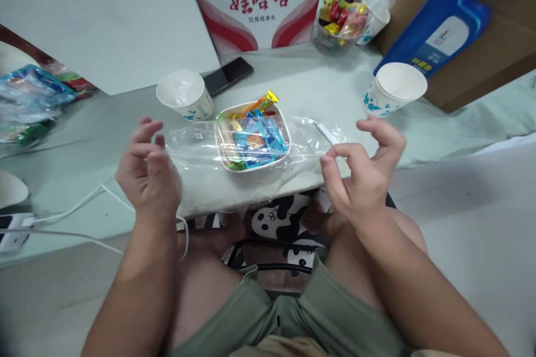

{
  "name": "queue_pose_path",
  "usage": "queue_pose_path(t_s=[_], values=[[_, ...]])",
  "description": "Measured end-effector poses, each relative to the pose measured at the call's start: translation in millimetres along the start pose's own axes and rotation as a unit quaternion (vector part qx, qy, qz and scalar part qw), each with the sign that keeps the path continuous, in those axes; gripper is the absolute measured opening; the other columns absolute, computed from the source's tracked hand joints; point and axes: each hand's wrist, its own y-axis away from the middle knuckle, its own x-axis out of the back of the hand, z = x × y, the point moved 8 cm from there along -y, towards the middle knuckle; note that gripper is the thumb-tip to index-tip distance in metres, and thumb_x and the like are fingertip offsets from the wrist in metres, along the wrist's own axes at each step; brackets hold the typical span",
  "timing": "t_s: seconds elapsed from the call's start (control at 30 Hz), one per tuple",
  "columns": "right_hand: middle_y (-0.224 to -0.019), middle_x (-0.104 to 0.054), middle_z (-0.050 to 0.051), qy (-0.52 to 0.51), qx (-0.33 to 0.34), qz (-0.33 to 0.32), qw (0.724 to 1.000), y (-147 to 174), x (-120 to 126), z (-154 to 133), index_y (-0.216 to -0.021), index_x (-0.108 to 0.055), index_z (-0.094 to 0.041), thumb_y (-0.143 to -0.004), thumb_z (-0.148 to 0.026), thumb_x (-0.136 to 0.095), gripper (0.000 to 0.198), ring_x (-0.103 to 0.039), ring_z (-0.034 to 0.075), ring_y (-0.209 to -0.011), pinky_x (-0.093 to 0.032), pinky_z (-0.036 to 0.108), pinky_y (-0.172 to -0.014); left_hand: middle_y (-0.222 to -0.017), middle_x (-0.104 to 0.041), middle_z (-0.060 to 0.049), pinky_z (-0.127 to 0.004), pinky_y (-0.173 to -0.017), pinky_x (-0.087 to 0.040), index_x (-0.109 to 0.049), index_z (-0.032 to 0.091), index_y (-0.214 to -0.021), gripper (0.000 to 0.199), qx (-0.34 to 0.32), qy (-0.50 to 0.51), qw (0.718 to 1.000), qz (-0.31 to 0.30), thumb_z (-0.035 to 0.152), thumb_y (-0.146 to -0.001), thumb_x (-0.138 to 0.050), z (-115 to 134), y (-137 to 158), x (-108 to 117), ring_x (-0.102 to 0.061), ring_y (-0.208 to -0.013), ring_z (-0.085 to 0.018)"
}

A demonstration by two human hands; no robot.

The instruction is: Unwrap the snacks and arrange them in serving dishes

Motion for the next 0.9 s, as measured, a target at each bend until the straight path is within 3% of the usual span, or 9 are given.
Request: queue_pose_path(t_s=[0.1,0.2,0.3,0.43,0.53,0.6,0.7,0.8,0.9], values=[[-0.084,-0.066,0.005,-0.094,-0.038,-0.046,0.994,6,-7,1,-0.079,-0.056,-0.028,-0.094,-0.039,-0.067,0.021,-0.067,0.032,-0.115,-0.042,0.059,-0.11,-0.074,-0.072,0.003,-0.045,-0.11,-0.049,-0.057,0.025,-0.081,0.036,0.043,0.083,0.996,0.008,0.057,-0.093,-0.068,-1,3,-4,-0.075,-0.097,-0.019],[-0.057,-0.055,-0.004,-0.219,-0.181,-0.058,0.957,16,-16,13,-0.086,-0.053,-0.031,-0.094,-0.049,-0.07,0.026,-0.068,0.021,-0.064,-0.055,0.039,-0.065,-0.052,-0.06,0.009,-0.031,-0.074,-0.06,-0.055,0.025,-0.083,0.036,0.098,0.129,0.987,0.005,0.056,-0.091,-0.071,-2,4,-7,-0.065,-0.053,-0.013],[-0.051,-0.047,-0.009,-0.306,-0.299,-0.059,0.902,19,-28,20,-0.093,-0.053,-0.033,-0.09,-0.05,-0.076,0.029,-0.043,0.012,-0.035,-0.031,0.029,-0.035,-0.048,-0.053,0.01,-0.02,-0.035,-0.035,-0.054,0.025,-0.082,0.04,0.178,0.161,0.971,0.001,0.057,-0.084,-0.078,-10,5,-8,-0.045,-0.035,-0.008],[-0.053,-0.046,-0.009,-0.333,-0.37,-0.069,0.865,16,-40,29,-0.096,-0.053,-0.032,-0.084,-0.047,-0.081,0.033,-0.032,0.009,-0.033,-0.021,0.027,-0.03,-0.049,-0.052,0.01,-0.017,-0.031,-0.019,-0.055,0.025,-0.086,0.047,0.316,0.204,0.925,-0.051,0.055,-0.073,-0.089,-32,10,-16,-0.035,-0.033,-0.004],[-0.064,-0.051,-0.008,-0.339,-0.379,-0.051,0.859,19,-43,43,-0.097,-0.054,-0.031,-0.08,-0.039,-0.083,0.034,-0.032,0.007,-0.036,-0.023,0.026,-0.031,-0.058,-0.061,0.008,-0.014,-0.037,-0.028,-0.057,0.025,-0.098,0.06,0.411,0.207,0.878,-0.133,0.035,-0.057,-0.1,-44,18,-24,-0.043,-0.04,-0.004],[-0.08,-0.058,-0.005,-0.336,-0.379,-0.052,0.861,26,-45,55,-0.101,-0.056,-0.03,-0.074,-0.03,-0.084,0.039,-0.049,0.008,-0.046,-0.038,0.025,-0.038,-0.066,-0.067,0.006,-0.013,-0.041,-0.035,-0.057,0.024,-0.103,0.067,0.443,0.208,0.859,-0.149,0.023,-0.052,-0.1,-47,19,-23,-0.049,-0.046,-0.005],[-0.103,-0.063,0.0,-0.307,-0.33,-0.035,0.892,28,-37,71,-0.106,-0.06,-0.029,-0.069,-0.023,-0.083,0.044,-0.069,0.016,-0.087,-0.058,0.03,-0.07,-0.071,-0.067,0.005,-0.013,-0.04,-0.035,-0.056,0.024,-0.107,0.068,0.479,0.222,0.836,-0.152,0.02,-0.053,-0.098,-48,22,-23,-0.05,-0.048,-0.005],[-0.106,-0.066,0.002,-0.28,-0.219,0.008,0.935,20,-20,69,-0.109,-0.064,-0.028,-0.078,-0.03,-0.079,0.035,-0.068,0.019,-0.105,-0.056,0.037,-0.096,-0.072,-0.063,0.006,-0.013,-0.038,-0.031,-0.056,0.024,-0.112,0.066,0.511,0.233,0.796,-0.225,0.021,-0.059,-0.096,-44,33,-35,-0.047,-0.046,-0.004],[-0.11,-0.072,0.005,-0.315,-0.159,-0.1,0.93,19,-35,42,-0.117,-0.064,-0.029,-0.084,-0.037,-0.078,0.036,-0.07,0.022,-0.108,-0.055,0.041,-0.104,-0.076,-0.062,0.004,-0.013,-0.04,-0.033,-0.056,0.023,-0.116,0.063,0.508,0.264,0.756,-0.317,0.022,-0.065,-0.093,-34,47,-55,-0.05,-0.05,-0.004]])
